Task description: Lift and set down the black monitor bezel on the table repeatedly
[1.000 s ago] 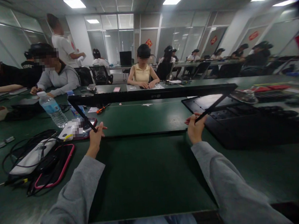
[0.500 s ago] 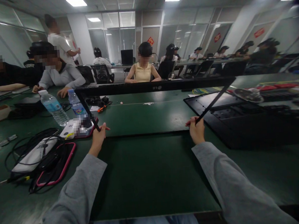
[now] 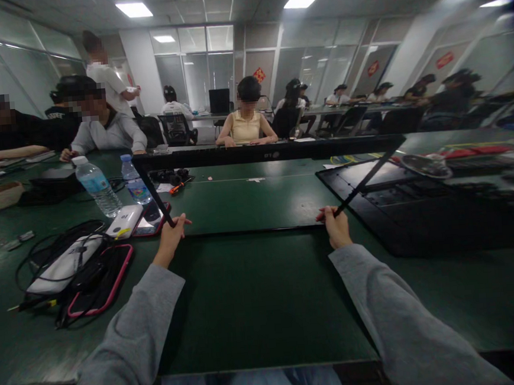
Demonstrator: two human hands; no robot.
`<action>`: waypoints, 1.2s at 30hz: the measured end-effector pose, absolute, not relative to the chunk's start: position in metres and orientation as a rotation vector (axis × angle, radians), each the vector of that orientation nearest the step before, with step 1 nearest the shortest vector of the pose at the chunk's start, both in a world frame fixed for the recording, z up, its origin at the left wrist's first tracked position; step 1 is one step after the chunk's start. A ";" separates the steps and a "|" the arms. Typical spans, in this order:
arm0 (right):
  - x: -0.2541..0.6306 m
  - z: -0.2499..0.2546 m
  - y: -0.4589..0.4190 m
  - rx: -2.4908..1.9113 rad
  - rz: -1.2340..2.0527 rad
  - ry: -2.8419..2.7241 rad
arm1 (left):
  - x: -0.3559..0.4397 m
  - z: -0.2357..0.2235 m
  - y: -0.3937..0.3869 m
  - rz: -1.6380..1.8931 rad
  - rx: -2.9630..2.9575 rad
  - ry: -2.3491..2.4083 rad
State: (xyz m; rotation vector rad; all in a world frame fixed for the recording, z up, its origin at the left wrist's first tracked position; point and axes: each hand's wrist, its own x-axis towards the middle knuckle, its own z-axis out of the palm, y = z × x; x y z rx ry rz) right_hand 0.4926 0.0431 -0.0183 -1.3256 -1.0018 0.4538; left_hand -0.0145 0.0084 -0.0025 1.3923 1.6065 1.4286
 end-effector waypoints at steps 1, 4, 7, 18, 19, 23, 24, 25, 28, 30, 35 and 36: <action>0.493 -0.018 0.042 -1.326 0.424 -1.015 | -0.014 -0.002 0.008 1.438 1.392 1.611; 0.495 -0.016 0.041 -1.342 0.357 -1.047 | -0.013 -0.002 0.007 1.446 1.393 1.605; 0.496 -0.015 0.039 -1.378 0.382 -1.054 | -0.013 -0.001 0.008 1.428 1.394 1.611; 0.497 -0.015 0.039 -1.463 0.471 -1.042 | -0.016 -0.003 0.011 1.367 1.402 1.610; 0.497 -0.016 0.039 -1.471 0.473 -1.041 | -0.016 -0.004 0.011 1.359 1.412 1.649; 0.498 -0.019 0.040 -1.507 0.431 -1.095 | -0.017 0.000 0.007 1.307 1.436 1.896; 0.498 -0.019 0.040 -1.520 0.415 -1.123 | -0.017 0.001 0.006 1.287 1.431 1.946; 0.498 -0.019 0.039 -1.535 0.399 -1.153 | -0.017 0.003 0.004 1.264 1.428 1.987; 0.498 -0.017 0.038 -1.614 0.311 -1.212 | -0.015 0.009 0.000 1.157 1.475 2.100; 0.499 -0.016 0.038 -1.709 0.240 -1.222 | -0.014 0.010 -0.001 1.031 1.512 2.181; 0.503 -0.019 0.040 -1.923 0.265 -1.278 | -0.011 0.009 -0.001 0.747 1.590 2.328; 0.504 -0.020 0.041 -1.936 0.269 -1.289 | -0.011 0.009 -0.001 0.726 1.616 2.342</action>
